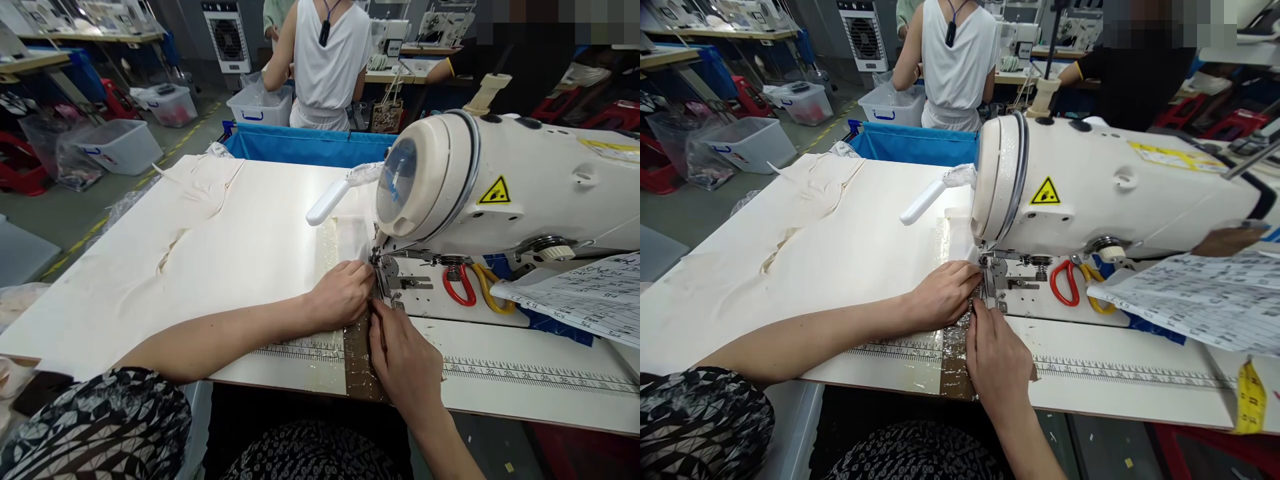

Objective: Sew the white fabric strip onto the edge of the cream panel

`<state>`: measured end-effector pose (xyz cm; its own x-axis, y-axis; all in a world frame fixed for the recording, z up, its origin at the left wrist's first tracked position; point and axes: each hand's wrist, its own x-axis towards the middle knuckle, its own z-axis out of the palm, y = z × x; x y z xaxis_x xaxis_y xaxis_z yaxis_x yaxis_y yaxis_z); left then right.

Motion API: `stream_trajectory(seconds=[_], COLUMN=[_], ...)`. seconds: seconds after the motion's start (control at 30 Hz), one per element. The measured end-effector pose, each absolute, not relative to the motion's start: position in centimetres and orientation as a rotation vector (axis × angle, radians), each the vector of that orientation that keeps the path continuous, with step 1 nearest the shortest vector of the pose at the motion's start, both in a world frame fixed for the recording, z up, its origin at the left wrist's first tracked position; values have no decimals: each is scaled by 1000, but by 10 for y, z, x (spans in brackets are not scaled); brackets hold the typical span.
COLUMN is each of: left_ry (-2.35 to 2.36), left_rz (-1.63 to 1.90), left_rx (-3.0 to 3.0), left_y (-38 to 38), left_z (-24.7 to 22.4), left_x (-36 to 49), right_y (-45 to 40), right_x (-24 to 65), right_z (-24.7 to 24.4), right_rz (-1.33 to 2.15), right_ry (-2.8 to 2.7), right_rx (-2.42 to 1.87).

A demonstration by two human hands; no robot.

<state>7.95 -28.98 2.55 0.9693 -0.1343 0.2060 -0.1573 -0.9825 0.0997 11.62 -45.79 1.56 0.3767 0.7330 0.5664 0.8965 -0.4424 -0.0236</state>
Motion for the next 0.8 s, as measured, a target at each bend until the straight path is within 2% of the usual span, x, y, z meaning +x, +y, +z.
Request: stream_trajectory(seconds=[0.43,0.57,0.67,0.8], left_ry=[-136,-163,-338,-229], left_rz=[295,142,-120,-16], left_rx=[3022,2911,2398,2105], left_y=[-285,-285,-285,-302], left_z=[29,66,109,144], left_x=[78,66,44,5], right_y=[-451,-470,-491,-508], right_x=[110,105,102,107], right_z=[16,23,24,15], right_rz=[-768,-501,-145,117], right_ry=[-1383,-1309,-1032,-583], right_rx=[-2451,-2231,-2068,-2033])
